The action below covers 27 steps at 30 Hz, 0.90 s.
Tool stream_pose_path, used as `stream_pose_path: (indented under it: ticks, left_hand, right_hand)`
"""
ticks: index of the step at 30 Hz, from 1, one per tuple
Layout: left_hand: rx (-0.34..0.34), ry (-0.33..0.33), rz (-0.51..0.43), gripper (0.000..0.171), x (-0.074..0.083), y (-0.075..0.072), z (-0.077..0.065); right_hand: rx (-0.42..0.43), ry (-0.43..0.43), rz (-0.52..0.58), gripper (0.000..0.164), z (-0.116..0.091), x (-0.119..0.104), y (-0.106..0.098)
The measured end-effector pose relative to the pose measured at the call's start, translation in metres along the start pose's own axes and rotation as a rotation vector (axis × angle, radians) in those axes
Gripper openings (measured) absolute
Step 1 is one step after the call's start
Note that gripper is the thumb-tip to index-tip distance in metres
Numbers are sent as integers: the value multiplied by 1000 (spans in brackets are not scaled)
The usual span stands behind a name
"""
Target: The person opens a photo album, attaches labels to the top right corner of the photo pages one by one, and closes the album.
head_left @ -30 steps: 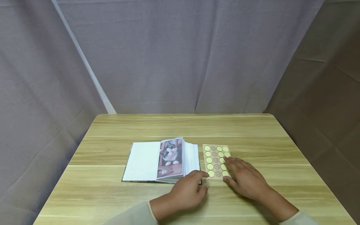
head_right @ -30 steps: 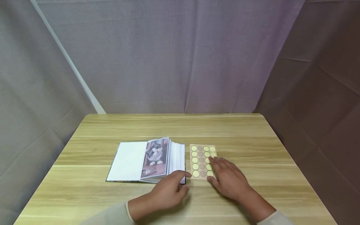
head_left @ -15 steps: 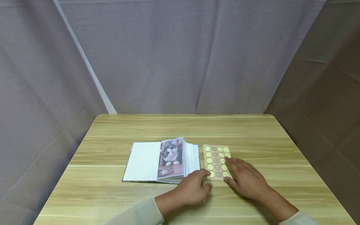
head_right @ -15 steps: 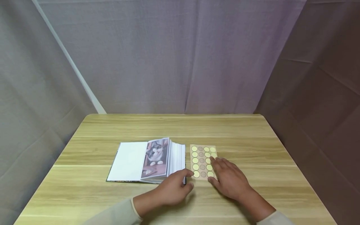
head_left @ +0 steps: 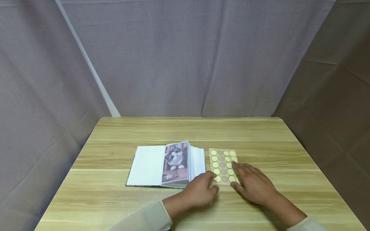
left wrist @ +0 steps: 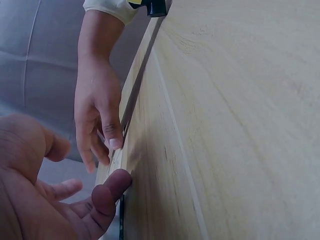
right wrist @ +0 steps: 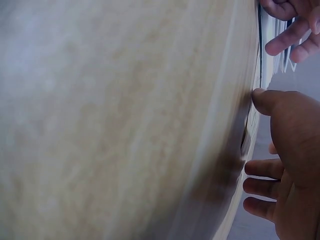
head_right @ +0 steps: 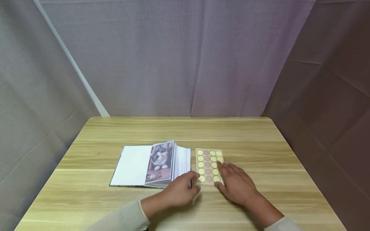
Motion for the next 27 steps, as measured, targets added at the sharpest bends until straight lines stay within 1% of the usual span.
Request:
stream_pose_path:
  ticks: [5,12,19,23,25,27]
  left_hand:
    - [-5,-15,1,42,2,0,1]
    - [-7,-27,17,44,3,0,3]
    - [2,-30,-15,48,3,1,3]
    - [21,-48,-29,56,4,0,3]
    - [28,-64,-54,60,4,0,3]
    - [41,-73,-106,62,4,1,4]
  right_hand:
    - [-11,12,7,74,0,1,0]
    - [0,27,18,76,0,1,-1]
    - [-3,49,26,77,1,2,-1]
    - [5,50,31,77,1,2,-2]
    - [10,51,31,77,1,2,-2]
    - [12,52,30,77,1,2,-3]
Point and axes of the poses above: each hand's wrist, its own z-axis towards the middle knuckle, its own y-axis out of the palm, x = y × z, the point moved 9 cm from there along z, towards the middle knuckle, and after that the axes turned 13 degrees about z, right-handed, at the moved point
